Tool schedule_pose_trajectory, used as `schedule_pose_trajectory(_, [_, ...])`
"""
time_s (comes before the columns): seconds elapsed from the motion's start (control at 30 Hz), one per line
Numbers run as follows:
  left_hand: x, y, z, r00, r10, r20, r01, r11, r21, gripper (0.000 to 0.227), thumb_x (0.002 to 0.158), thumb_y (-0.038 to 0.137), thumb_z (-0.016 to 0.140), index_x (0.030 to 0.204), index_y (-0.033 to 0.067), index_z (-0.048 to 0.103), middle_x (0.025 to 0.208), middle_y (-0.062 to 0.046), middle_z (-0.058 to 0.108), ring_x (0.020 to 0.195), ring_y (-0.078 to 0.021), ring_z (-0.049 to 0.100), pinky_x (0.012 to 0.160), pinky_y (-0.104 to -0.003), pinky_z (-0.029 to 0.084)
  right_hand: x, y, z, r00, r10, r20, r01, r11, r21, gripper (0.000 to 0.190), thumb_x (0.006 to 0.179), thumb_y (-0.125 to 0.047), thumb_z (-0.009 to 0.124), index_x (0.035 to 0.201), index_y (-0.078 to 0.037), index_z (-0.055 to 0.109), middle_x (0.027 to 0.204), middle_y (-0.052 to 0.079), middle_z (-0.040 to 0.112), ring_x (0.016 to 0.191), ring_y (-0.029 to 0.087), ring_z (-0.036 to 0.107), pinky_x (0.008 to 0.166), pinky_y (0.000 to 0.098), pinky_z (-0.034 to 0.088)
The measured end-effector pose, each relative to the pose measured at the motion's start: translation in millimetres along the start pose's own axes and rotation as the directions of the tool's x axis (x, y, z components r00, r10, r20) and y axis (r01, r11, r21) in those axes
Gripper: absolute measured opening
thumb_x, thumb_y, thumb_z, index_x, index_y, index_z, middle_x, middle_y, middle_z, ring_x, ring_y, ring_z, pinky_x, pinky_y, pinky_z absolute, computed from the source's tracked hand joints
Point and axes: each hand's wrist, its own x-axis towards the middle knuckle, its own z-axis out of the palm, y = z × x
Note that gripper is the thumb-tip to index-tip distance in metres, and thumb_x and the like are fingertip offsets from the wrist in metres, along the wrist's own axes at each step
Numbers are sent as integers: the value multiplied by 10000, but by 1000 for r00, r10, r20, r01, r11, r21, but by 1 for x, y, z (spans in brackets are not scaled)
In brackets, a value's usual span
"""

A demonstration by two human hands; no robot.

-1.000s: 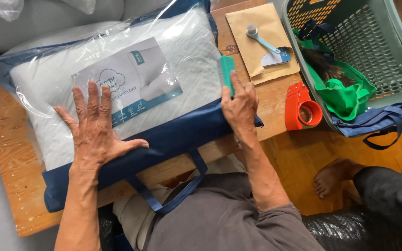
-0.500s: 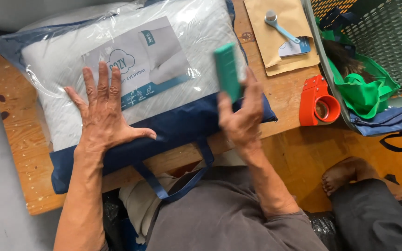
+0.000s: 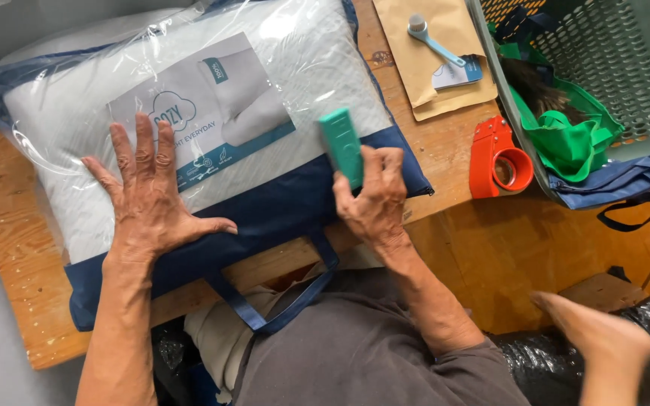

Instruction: The person uses a small green brush to clean the surface of a packaged pillow placed on a wooden table. They scrub the plastic packaging and the blue fabric edges, then lift the pillow to clean the underside and the attached handles before placing it back down.

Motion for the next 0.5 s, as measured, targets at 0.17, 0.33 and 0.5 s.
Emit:
schedule_pose_trajectory(0.17, [-1, 5, -2, 1000, 8, -6, -8, 1000, 8, 1688, 392, 988, 691, 1664, 239, -127, 1733, -2, -191, 1572, -328, -229, 1090, -853, -82, 12, 65, 0, 961, 275, 36, -274, 961, -31, 421, 839, -305, 709, 1130, -12, 623, 1045, 167, 457, 926, 347, 586, 711, 501, 560])
schedule_pose_trajectory(0.33, [-3, 9, -3, 1000, 10, -5, -9, 1000, 11, 1676, 404, 981, 696, 1664, 240, -124, 1737, -3, -180, 1572, -339, -224, 1085, -856, -83, 26, 122, 2, 817, 517, 255, -489, 856, -169, 438, 814, -476, 628, 976, -82, 730, 884, 226, 642, 1013, 388, 545, 858, 477, 453])
schedule_pose_trajectory(0.5, [-2, 9, -5, 1000, -1, 6, 1, 1000, 25, 1663, 415, 1006, 643, 1665, 221, -123, 1733, -8, -186, 1570, -338, -225, 1087, -853, -79, 38, 92, -27, 904, 399, 153, -418, 901, 120, 494, 902, -347, 636, 1337, -116, 673, 1032, 129, 544, 854, 229, 617, 765, 366, 550])
